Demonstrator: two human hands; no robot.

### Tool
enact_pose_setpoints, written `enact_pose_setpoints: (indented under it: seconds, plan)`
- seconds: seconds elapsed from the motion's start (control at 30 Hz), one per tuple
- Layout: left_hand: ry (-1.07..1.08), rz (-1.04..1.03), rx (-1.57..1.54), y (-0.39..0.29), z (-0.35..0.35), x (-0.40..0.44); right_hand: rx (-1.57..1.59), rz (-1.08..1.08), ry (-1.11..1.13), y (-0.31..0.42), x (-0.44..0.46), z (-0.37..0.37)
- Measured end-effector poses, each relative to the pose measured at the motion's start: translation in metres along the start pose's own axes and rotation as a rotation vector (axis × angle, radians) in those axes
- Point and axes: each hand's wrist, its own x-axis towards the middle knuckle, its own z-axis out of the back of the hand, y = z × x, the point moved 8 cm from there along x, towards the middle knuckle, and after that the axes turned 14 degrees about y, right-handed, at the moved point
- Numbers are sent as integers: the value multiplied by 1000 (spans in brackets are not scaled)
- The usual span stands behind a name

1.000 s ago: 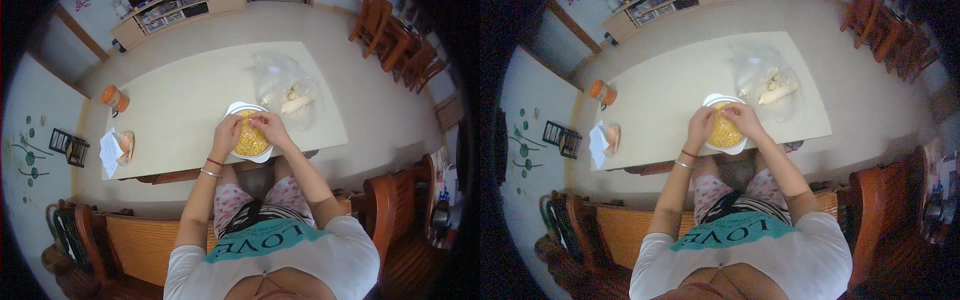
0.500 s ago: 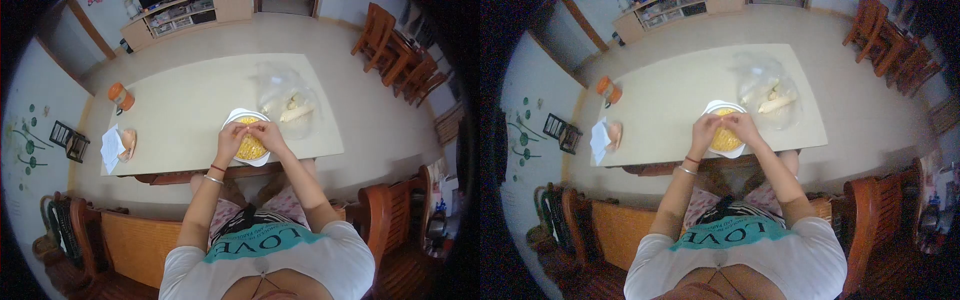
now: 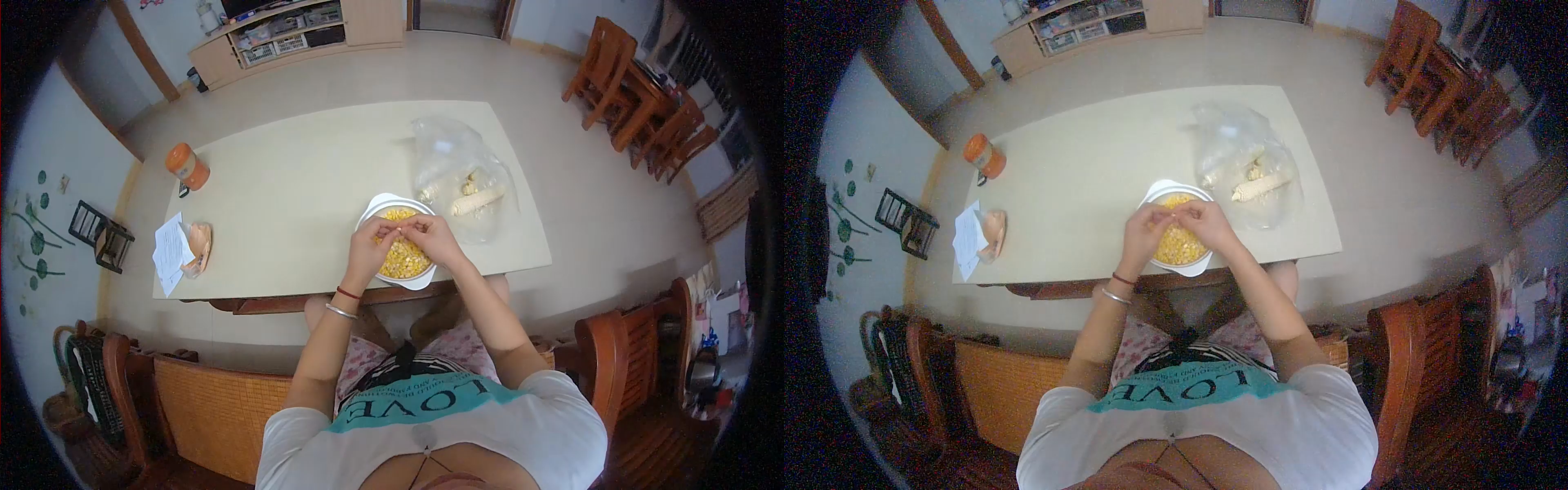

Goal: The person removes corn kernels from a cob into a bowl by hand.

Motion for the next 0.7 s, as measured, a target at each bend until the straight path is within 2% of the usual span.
enact_pose_setpoints:
  seconds: [0.1,0.3,0.5,0.7]
  plan:
    - [15,-28,18,-10,1,0,30,45,11,-1,2,0]
    - [6,-64,116,-3,-1,-1,-36,-2,19,-7,2,0]
    - [-2,-155,216,-4,-4,-3,126,106,35,-6,4,-3]
    - [35,-176,238,-10,-6,-3,-54,54,35,-13,6,1]
